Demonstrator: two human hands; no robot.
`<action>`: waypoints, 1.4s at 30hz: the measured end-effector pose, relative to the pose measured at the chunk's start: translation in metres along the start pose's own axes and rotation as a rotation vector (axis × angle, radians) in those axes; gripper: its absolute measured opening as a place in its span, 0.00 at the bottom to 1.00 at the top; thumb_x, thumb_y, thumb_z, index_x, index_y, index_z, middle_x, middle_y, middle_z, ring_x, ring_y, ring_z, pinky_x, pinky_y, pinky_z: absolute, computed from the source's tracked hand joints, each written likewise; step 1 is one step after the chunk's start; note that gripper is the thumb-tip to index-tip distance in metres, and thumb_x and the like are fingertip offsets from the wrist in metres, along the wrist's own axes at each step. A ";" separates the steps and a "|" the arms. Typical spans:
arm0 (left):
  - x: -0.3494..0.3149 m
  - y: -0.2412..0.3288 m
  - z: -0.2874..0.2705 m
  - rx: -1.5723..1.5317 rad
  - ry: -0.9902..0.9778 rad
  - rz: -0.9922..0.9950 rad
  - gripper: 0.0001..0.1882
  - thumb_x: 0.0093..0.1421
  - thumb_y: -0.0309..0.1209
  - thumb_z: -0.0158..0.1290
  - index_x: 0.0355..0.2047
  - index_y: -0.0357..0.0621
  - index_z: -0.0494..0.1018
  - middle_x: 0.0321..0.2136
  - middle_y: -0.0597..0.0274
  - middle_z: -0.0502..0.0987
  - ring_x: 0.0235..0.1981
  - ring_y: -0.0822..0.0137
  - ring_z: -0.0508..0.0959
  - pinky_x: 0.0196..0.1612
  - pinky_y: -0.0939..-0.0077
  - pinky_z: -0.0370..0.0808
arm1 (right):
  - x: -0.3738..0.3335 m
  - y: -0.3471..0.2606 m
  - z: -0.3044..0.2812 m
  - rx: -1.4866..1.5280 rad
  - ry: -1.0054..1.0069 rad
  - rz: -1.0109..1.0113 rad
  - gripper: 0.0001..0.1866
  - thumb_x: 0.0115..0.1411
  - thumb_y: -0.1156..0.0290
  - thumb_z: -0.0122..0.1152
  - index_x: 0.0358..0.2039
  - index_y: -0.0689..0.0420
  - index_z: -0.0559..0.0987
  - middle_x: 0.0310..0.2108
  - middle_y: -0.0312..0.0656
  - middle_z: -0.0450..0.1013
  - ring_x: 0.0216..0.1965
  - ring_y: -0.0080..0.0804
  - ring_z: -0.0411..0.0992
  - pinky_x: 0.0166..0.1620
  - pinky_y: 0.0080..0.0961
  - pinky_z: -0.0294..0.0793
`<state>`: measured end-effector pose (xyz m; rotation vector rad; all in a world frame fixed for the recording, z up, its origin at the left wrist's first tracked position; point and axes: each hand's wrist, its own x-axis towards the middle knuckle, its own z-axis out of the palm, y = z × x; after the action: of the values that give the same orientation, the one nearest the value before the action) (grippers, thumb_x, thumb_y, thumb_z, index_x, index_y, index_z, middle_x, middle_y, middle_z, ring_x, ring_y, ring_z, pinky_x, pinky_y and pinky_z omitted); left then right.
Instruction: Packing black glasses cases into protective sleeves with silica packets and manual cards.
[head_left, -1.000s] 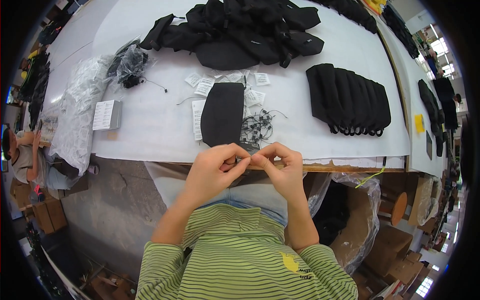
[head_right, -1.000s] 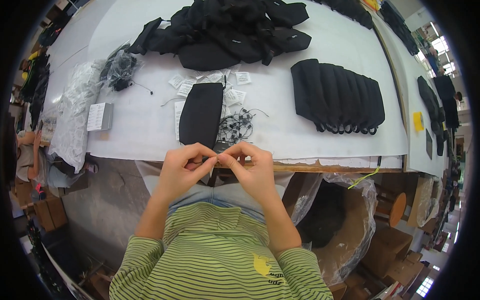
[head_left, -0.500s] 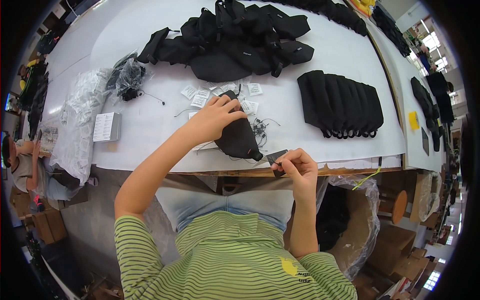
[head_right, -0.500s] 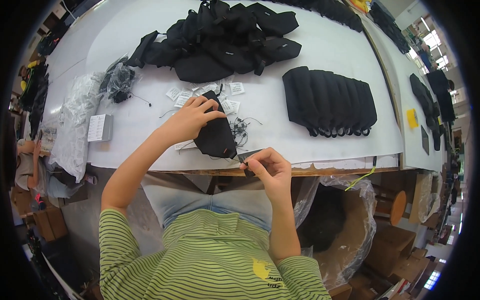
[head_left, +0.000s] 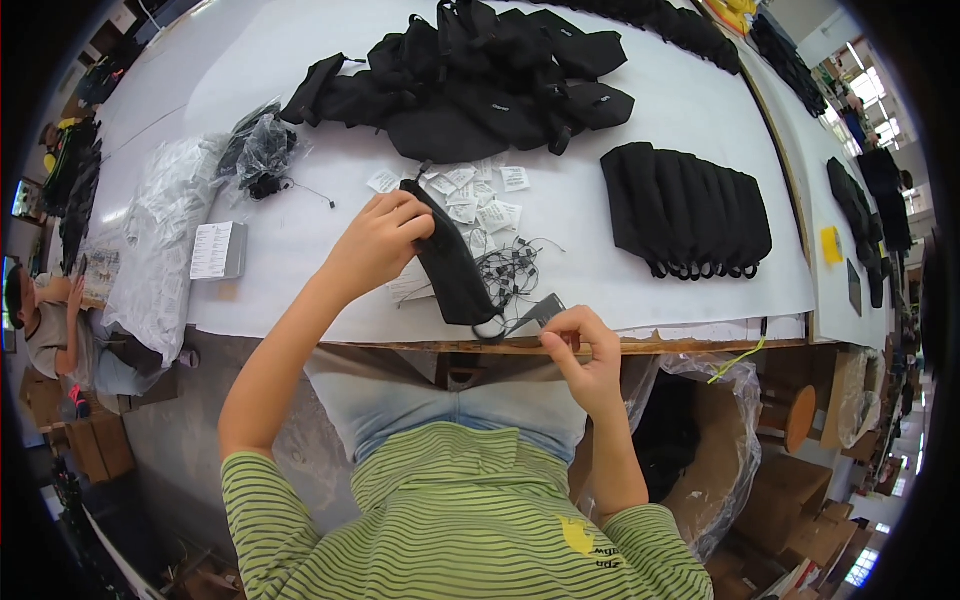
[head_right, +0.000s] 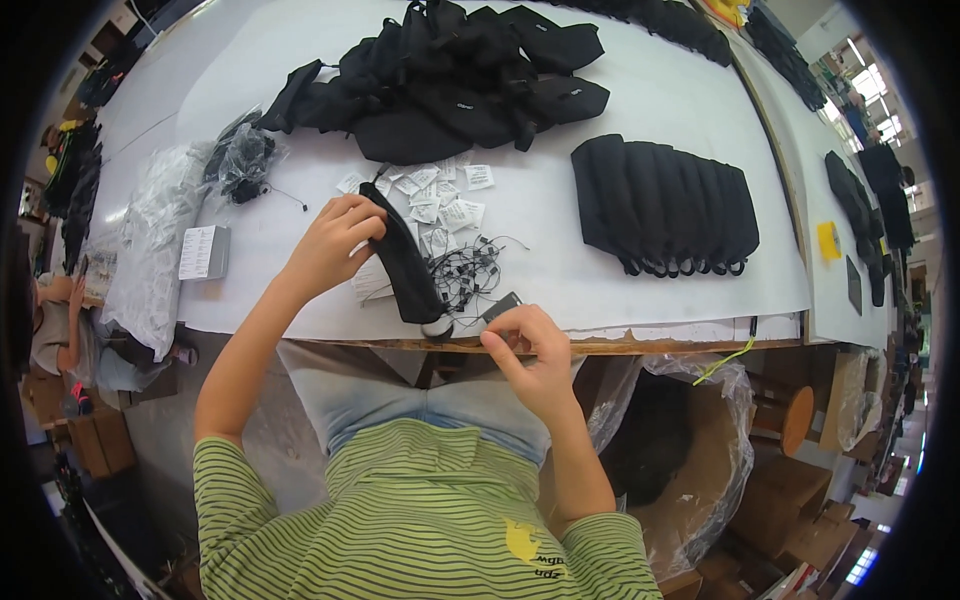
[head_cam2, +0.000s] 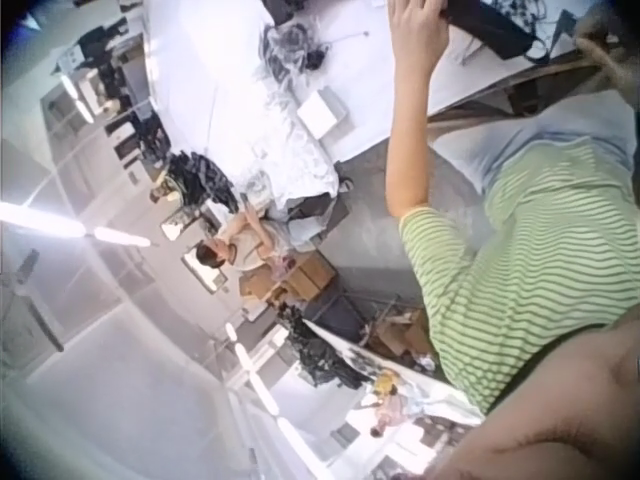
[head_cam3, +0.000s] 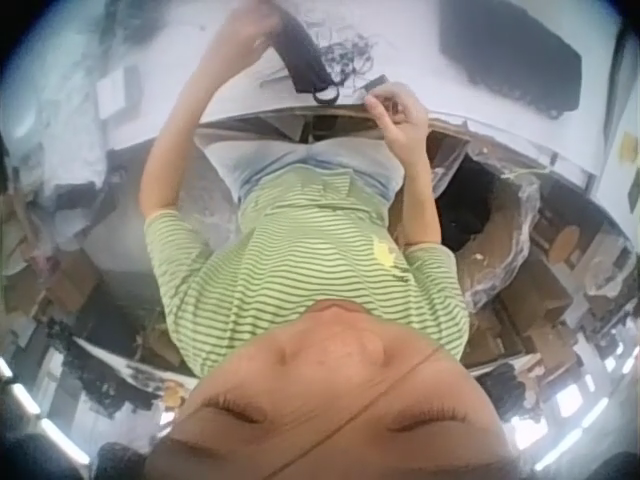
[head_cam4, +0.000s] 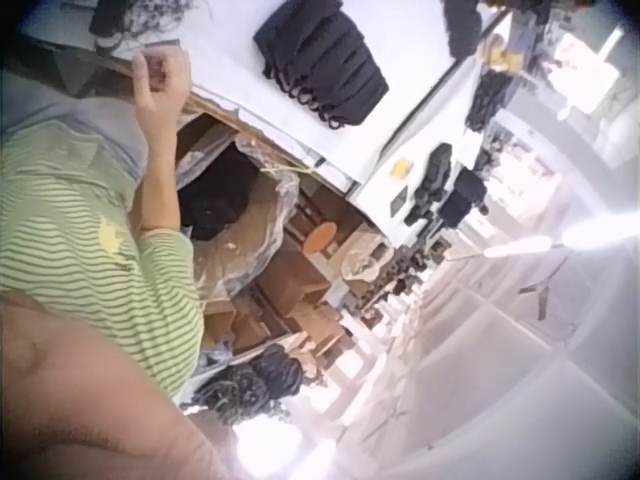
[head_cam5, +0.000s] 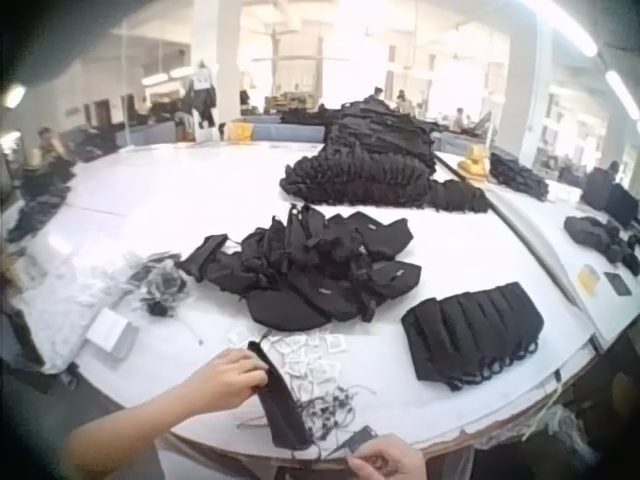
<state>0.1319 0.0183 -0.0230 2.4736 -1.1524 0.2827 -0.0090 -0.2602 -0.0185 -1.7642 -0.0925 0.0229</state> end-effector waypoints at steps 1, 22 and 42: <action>-0.006 0.000 -0.002 0.009 0.004 0.012 0.16 0.41 0.21 0.61 0.31 0.45 0.70 0.37 0.66 0.74 0.45 0.59 0.71 0.50 0.65 0.68 | 0.005 -0.002 0.004 -0.193 0.018 -0.156 0.12 0.51 0.72 0.66 0.35 0.59 0.75 0.30 0.38 0.71 0.30 0.26 0.66 0.36 0.20 0.66; -0.002 0.020 0.013 -0.135 0.043 0.037 0.09 0.49 0.27 0.60 0.32 0.47 0.75 0.29 0.68 0.74 0.40 0.65 0.71 0.55 0.59 0.57 | -0.005 0.044 0.024 -0.743 -0.134 -0.301 0.21 0.44 0.58 0.71 0.36 0.56 0.78 0.41 0.43 0.67 0.46 0.42 0.62 0.47 0.36 0.62; -0.020 0.085 -0.028 -0.371 -0.184 -0.093 0.10 0.47 0.24 0.59 0.30 0.42 0.72 0.27 0.63 0.73 0.37 0.60 0.70 0.47 0.67 0.61 | -0.001 0.043 -0.051 0.852 0.544 -0.050 0.08 0.64 0.66 0.55 0.34 0.57 0.75 0.16 0.32 0.65 0.17 0.18 0.54 0.23 0.14 0.53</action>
<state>0.0534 -0.0052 0.0183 2.2459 -1.0453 -0.1760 -0.0041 -0.3188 -0.0504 -0.8703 0.2406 -0.3978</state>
